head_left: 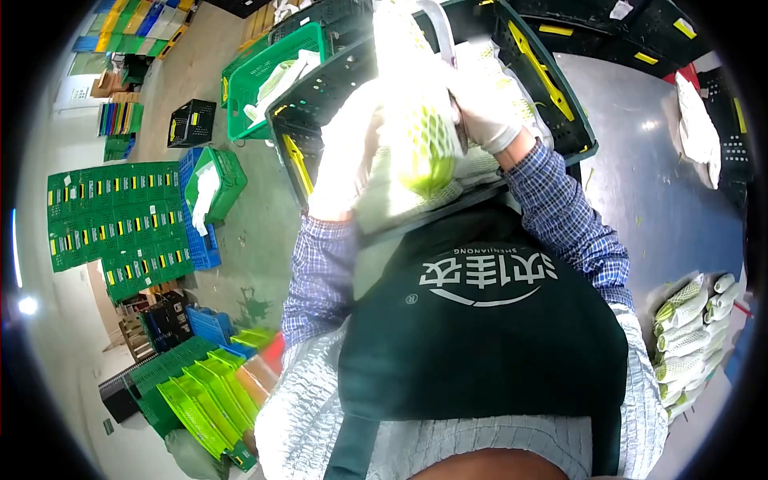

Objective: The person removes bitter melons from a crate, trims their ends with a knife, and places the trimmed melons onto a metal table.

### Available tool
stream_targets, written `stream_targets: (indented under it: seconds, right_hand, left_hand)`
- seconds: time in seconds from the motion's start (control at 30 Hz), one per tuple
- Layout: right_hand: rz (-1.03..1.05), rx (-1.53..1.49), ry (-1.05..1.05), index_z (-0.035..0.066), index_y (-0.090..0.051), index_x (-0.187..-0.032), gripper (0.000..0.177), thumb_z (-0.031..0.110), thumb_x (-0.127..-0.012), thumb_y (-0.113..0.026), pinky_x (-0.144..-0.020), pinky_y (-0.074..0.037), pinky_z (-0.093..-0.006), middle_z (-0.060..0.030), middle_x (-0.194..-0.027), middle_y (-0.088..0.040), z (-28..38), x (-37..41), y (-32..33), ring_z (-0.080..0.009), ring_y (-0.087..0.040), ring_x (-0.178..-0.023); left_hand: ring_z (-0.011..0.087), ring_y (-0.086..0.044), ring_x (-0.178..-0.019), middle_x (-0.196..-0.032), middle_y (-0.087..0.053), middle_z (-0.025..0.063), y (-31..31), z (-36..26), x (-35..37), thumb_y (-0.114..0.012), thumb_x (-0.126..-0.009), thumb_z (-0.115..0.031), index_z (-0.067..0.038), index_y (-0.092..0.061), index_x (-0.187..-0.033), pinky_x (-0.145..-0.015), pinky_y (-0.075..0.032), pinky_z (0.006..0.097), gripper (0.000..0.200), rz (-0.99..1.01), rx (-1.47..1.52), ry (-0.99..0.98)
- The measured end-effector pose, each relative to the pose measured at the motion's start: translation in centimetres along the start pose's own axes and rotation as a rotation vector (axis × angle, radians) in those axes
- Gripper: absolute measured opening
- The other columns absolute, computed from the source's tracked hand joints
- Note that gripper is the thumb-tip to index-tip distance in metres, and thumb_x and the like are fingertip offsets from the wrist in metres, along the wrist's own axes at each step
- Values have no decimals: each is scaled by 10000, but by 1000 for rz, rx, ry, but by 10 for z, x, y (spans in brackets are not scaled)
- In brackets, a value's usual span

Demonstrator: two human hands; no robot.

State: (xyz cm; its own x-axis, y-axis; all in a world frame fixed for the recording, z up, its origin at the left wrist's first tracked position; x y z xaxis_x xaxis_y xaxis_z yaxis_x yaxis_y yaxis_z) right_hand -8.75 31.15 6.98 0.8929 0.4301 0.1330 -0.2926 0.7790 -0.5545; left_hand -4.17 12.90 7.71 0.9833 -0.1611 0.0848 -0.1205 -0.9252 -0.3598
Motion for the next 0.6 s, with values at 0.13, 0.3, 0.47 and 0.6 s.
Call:
stream_targets:
  seconds: [0.13,0.3,0.47,0.6]
  right_hand:
    - [5,541,394,-28,-469,-1426,517,159,-965,-612,-938,-491,-250,-117,-1341,-587,-3,10,-21,-161,-603,-1138]
    - [-42,806,565,-21,-530,-1394,513,60,-899,-634,-726,-531,-266,-114,-1093,-705,13,34,-41,-155,-646,-820]
    - [-64,433,645,13,-549,-1390,565,114,-866,-736,-634,-460,-187,-107,-1258,-655,70,34,-39,-34,-519,-701]
    - [64,790,696,107,-492,-1462,676,176,-847,-764,-708,-505,-240,-90,-1308,-634,96,36,-58,-99,-583,-794]
  left_hand:
    - [194,-539,-1249,-1400,-534,96,2,2,0,-595,-999,-194,18,-451,-1430,-1087,-416,341,501,136,-151,2]
    - [200,-568,-1207,-1352,-550,99,19,31,13,-742,-861,-90,-28,-439,-1437,-994,-507,337,654,4,-516,-85]
    - [226,-623,-1113,-1287,-585,105,25,43,29,-838,-740,-66,-61,-441,-1432,-936,-564,398,798,51,-131,9]
    - [242,-637,-1082,-1252,-609,114,21,53,35,-805,-795,-110,-56,-441,-1432,-918,-561,389,735,53,-379,12]
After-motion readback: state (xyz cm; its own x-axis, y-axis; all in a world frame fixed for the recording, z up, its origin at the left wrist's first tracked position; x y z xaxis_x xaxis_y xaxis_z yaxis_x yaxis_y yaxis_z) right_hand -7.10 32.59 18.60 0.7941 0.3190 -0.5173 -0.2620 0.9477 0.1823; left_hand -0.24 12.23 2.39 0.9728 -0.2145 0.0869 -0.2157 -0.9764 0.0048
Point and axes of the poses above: each hand's wrist, its own x-axis away from the middle knuckle, its own y-axis out of the back of the hand, z = x × y, the point moved 4 cm from there along -x, towards the middle knuckle
